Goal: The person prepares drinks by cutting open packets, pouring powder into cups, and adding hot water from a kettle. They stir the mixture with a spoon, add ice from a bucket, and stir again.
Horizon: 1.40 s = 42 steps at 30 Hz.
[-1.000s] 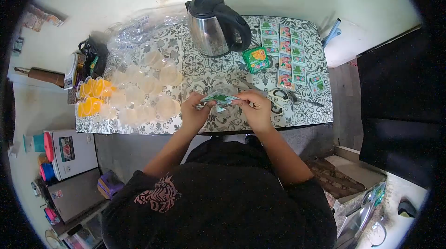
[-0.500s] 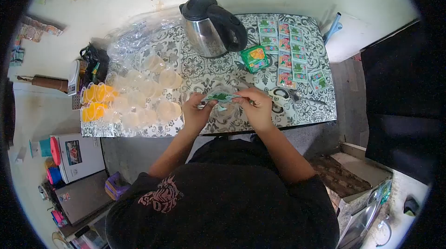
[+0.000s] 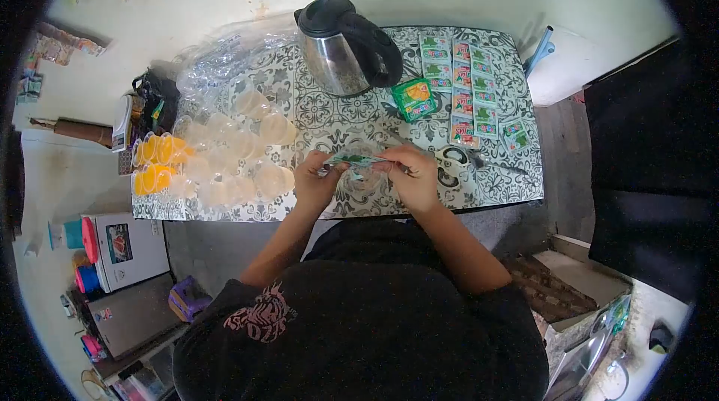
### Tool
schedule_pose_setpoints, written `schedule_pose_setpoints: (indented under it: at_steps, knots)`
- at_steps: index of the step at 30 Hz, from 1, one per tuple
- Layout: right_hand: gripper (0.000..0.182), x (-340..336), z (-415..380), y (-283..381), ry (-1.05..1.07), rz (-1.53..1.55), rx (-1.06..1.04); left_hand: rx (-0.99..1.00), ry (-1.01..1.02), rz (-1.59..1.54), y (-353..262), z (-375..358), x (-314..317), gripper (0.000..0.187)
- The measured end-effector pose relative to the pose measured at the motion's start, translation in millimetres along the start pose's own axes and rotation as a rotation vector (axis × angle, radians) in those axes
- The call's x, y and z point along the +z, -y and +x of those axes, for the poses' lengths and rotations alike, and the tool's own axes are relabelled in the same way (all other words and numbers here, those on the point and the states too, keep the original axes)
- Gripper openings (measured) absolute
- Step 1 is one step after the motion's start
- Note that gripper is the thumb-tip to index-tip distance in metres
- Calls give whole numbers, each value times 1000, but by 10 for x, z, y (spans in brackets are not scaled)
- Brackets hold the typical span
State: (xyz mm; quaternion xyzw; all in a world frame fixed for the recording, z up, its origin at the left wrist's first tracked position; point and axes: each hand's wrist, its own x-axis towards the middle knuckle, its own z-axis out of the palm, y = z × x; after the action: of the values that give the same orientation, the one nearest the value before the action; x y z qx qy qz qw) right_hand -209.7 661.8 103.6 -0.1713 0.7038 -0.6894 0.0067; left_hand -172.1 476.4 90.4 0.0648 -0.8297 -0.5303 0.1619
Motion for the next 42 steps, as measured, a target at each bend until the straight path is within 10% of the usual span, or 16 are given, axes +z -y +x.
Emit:
schedule_pose_setpoints:
  at_steps: [11, 42]
  knots:
    - [81, 141, 19, -129, 180, 324, 156, -99, 75, -22, -56, 17, -44, 21]
    - [43, 258, 24, -9, -40, 139, -15, 260, 190, 227, -150, 282, -213, 20]
